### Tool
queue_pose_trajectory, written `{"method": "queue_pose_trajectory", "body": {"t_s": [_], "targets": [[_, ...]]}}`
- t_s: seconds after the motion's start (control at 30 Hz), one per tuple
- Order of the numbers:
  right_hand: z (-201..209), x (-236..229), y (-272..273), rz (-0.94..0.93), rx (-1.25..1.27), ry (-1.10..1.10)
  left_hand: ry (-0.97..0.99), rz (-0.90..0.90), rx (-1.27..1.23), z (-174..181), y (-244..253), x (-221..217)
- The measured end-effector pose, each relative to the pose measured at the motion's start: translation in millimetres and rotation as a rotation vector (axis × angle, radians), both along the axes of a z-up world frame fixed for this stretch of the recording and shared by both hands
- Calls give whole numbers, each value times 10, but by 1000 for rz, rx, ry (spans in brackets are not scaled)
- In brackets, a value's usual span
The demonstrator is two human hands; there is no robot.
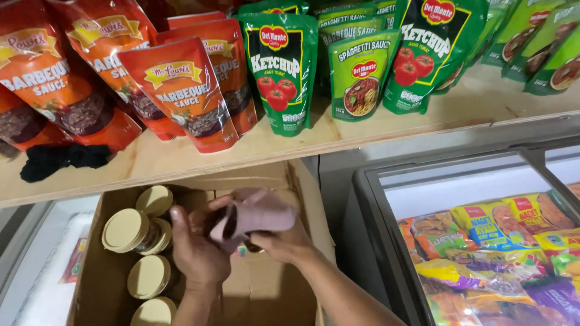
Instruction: The person wipes the lids of small cylindrical containers with a pink cloth. They repeatedly pick up containers from a cardboard box, wipe them, and place them onto a shelf above. The shelf also holds various packaged sauces.
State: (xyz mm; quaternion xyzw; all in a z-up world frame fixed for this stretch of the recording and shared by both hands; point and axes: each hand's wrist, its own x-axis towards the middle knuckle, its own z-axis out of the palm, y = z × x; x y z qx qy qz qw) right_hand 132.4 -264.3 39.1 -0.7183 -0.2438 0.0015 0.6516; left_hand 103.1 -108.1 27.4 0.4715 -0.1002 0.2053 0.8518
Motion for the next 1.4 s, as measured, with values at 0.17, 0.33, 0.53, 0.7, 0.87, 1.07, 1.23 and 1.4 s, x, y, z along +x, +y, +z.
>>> {"method": "queue_pose_trajectory", "body": {"t_s": [0.17,0.33,0.53,0.7,0.87,1.07,1.23,1.4], "targets": [[-186,58,96,237,273,-64,124,281,950,381,-2,61],[-706,284,62,512,289,224,638,-1,1341,904,-186,-47],[-692,373,-15,351,206,52,206,-90,1133,672,48,87],[-627,301,-29,53,57,-263,468,-237,879,558,154,231],[-523,126,-19,-110,-17,-434,-75,649,1354,803,-75,223],[-314,-12,-4,-68,40,-354,300,691,1528,739,-240,213],[-272,-79,-31,-74,-55,-421,678,100,1592,801,-209,208],[-394,-126,49,-149,-154,-324,287,37,1877,614,-139,234]]}}
